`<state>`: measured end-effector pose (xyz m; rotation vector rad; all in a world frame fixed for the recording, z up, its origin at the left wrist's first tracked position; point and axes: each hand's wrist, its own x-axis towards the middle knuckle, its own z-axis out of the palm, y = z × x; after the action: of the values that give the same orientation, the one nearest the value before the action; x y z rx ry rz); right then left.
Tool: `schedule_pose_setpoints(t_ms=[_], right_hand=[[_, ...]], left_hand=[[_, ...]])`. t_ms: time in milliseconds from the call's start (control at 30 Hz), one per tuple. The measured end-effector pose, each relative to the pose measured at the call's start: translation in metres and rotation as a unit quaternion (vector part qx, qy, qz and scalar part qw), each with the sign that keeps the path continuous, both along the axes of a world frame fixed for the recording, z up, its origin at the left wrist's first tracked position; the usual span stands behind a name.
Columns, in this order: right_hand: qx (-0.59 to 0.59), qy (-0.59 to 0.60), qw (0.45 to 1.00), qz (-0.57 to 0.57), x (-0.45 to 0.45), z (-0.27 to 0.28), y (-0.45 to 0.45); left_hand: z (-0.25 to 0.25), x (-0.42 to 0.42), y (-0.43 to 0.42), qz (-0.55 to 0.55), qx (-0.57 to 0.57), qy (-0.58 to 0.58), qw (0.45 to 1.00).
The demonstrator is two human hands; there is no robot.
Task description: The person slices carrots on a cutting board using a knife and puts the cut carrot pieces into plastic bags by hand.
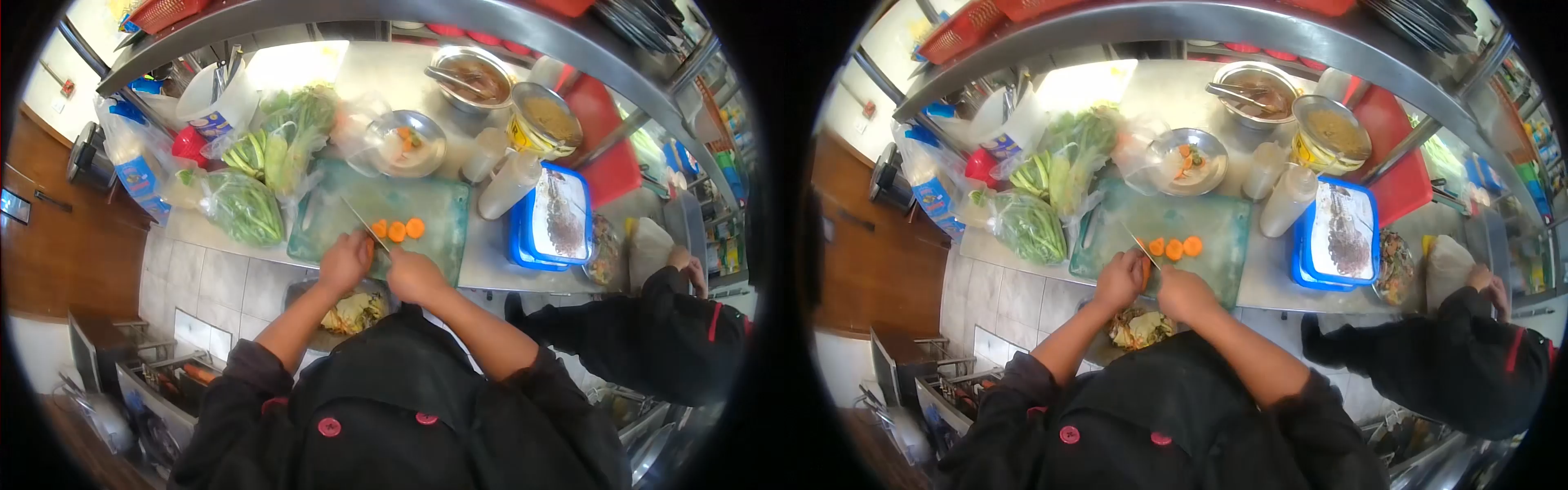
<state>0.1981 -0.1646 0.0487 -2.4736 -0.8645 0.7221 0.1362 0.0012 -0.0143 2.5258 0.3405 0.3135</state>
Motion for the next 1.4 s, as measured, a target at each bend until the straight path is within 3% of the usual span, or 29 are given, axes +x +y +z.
schedule_pose_setpoints(t_ms=[167,233,367,533,667,833,1000,1100,1300,1400], right_hand=[[-0.002,-0.006,0.999,0.047,-0.005,0.041,-0.02],[-0.064,0.011,0.997,0.051,-0.015,0.059,-0.027],[-0.072,0.025,0.996,0.039,-0.019,0.053,-0.025],[-0.007,0.005,1.0,0.025,-0.003,0.0,0.002],[0.005,0.014,1.0,0.019,0.012,0.018,-0.001],[-0.063,0.027,0.996,0.063,-0.008,0.069,-0.028],[-0.095,0.052,0.993,0.044,-0.012,0.056,-0.025],[-0.059,0.032,0.997,0.025,-0.009,-0.001,-0.011],[0.048,0.012,0.999,-0.017,0.003,0.005,-0.01],[0.06,-0.029,0.996,-0.057,-0.002,0.023,-0.044]], left_hand=[[-0.015,-0.005,0.004,0.008,-0.008,-0.029,1.0],[-0.017,-0.007,0.004,0.014,-0.014,-0.023,1.0],[-0.017,-0.005,0.003,0.01,-0.006,-0.014,1.0],[-0.012,-0.004,0.0,0.015,-0.001,-0.003,1.0],[-0.017,-0.005,0.002,0.017,-0.012,-0.005,1.0],[-0.019,-0.007,0.001,0.013,-0.004,-0.039,0.999],[-0.021,-0.006,0.003,0.008,-0.008,-0.045,0.999],[-0.016,-0.007,0.001,0.014,-0.006,-0.012,1.0],[0.005,-0.01,-0.001,-0.036,0.017,0.038,0.998],[0.001,-0.01,0.004,-0.027,0.01,0.135,0.99]])
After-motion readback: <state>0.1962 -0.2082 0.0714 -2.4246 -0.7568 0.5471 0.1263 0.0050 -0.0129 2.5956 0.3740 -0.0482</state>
